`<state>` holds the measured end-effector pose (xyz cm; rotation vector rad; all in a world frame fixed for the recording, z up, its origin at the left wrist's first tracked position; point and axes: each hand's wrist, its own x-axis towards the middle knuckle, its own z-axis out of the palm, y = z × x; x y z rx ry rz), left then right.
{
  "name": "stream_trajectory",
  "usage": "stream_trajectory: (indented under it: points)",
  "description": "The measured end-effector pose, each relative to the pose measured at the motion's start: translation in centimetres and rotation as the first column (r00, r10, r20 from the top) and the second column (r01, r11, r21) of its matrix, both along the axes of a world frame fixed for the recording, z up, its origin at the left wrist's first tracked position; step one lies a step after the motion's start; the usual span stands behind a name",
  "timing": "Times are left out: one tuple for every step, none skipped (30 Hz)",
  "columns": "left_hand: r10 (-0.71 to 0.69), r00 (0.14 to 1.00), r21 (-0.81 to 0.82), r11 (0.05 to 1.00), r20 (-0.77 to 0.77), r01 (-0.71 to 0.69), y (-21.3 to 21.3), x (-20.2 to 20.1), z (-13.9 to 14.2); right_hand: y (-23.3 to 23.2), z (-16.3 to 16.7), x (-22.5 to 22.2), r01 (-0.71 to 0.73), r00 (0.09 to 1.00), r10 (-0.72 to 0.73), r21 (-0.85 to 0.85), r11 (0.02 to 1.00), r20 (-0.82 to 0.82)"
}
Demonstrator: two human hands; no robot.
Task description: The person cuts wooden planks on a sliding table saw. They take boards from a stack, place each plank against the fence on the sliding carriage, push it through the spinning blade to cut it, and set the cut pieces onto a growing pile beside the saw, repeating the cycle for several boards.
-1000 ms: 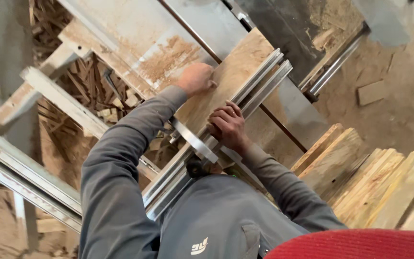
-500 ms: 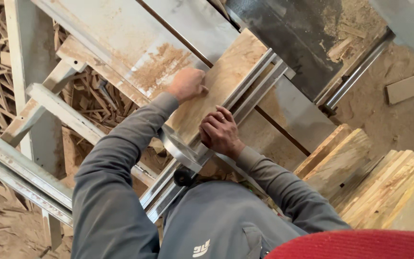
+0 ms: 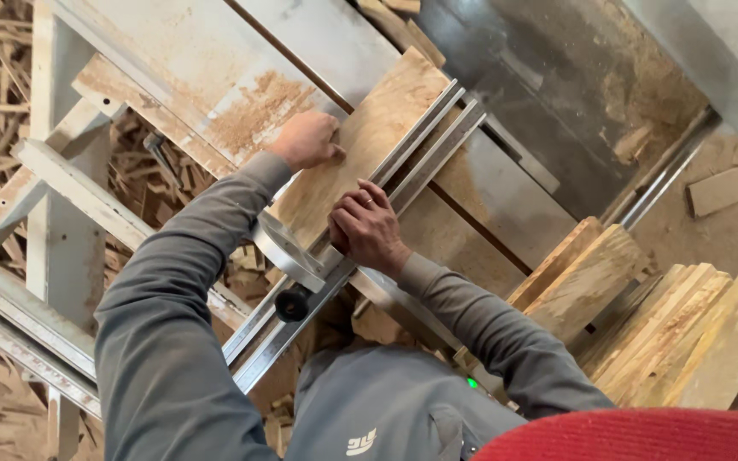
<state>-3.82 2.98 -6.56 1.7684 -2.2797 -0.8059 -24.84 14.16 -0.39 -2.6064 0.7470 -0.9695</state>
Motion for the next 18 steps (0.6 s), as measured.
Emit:
stream_trajectory:
  points:
    - [-0.016, 1.0, -0.005, 1.0, 0.015, 0.016, -0.1, 0.01, -0.08, 0.02, -0.08, -0.05, -0.006, 1.0, 0.006, 0.005, 1.0, 0.009]
    - [-0.033, 0.999, -0.006, 0.999, 0.03, 0.034, -0.13, 0.04, -0.16, 0.05, -0.16, -0.11, -0.01, 1.0, 0.01, 0.012, 1.0, 0.017]
    - [-0.026, 0.999, 0.006, 1.0, 0.033, 0.026, -0.17, 0.07, -0.24, 0.1, -0.29, -0.19, -0.012, 1.0, 0.012, 0.018, 1.0, 0.024]
    - [-0.018, 0.999, 0.018, 1.0, 0.036, 0.017, -0.17, 0.09, -0.3, 0.18, -0.41, -0.25, -0.003, 1.0, 0.003, 0.012, 1.0, 0.02]
    - [-0.011, 0.999, 0.028, 1.0, 0.041, 0.01, -0.21, 0.12, -0.34, 0.24, -0.56, -0.31, 0.007, 1.0, -0.007, 0.003, 1.0, 0.018]
    - [-0.021, 0.999, -0.007, 1.0, 0.042, 0.021, -0.23, 0.14, -0.33, 0.36, -0.67, -0.37, 0.014, 1.0, -0.014, -0.004, 1.0, 0.019]
    - [-0.032, 0.999, -0.04, 0.999, 0.043, 0.034, -0.24, 0.14, -0.3, 0.44, -0.77, -0.41, 0.013, 1.0, -0.013, 0.0, 1.0, 0.01]
    - [-0.047, 0.998, -0.076, 0.996, 0.046, 0.051, -0.31, 0.13, -0.24, 0.53, -0.84, -0.43, 0.018, 1.0, -0.018, 0.001, 1.0, 0.003]
    - [-0.066, 0.996, -0.074, 0.995, 0.054, 0.07, -0.4, 0.14, -0.13, 0.58, -0.87, -0.42, 0.023, 1.0, -0.023, 0.0, 1.0, -0.002]
    - [-0.078, 0.995, -0.071, 0.994, 0.058, 0.082, -0.42, 0.14, -0.03, 0.63, -0.89, -0.4, 0.021, 1.0, -0.021, 0.005, 1.0, -0.008]
    - [-0.085, 0.994, -0.074, 0.993, 0.063, 0.089, -0.46, 0.17, 0.12, 0.64, -0.87, -0.36, 0.014, 1.0, -0.014, 0.004, 1.0, -0.014]
    - [-0.083, 0.995, -0.09, 0.992, 0.057, 0.088, -0.52, 0.21, 0.26, 0.61, -0.85, -0.3, 0.008, 1.0, -0.008, 0.001, 1.0, -0.016]
    - [-0.087, 0.995, -0.093, 0.992, 0.046, 0.091, -0.5, 0.23, 0.39, 0.59, -0.8, -0.25, 0.015, 1.0, -0.015, -0.015, 1.0, -0.012]
    - [-0.093, 0.995, -0.086, 0.992, 0.03, 0.095, -0.43, 0.2, 0.59, 0.56, -0.78, -0.2, 0.023, 1.0, -0.023, -0.022, 1.0, -0.012]
    - [-0.099, 0.995, -0.09, 0.991, 0.024, 0.101, -0.37, 0.22, 0.66, 0.54, -0.75, -0.17, 0.029, 1.0, -0.029, -0.032, 0.999, -0.01]
    - [-0.104, 0.994, -0.103, 0.989, 0.021, 0.105, -0.38, 0.26, 0.57, 0.53, -0.73, -0.15, 0.033, 0.999, -0.033, -0.026, 0.999, -0.008]
    - [-0.106, 0.994, -0.117, 0.987, 0.017, 0.108, -0.36, 0.28, 0.54, 0.54, -0.71, -0.16, 0.034, 0.999, -0.034, -0.021, 0.999, -0.006]
    - [-0.096, 0.995, -0.102, 0.99, 0.011, 0.097, -0.33, 0.27, 0.49, 0.58, -0.69, -0.18, 0.034, 0.999, -0.034, -0.013, 0.999, -0.008]
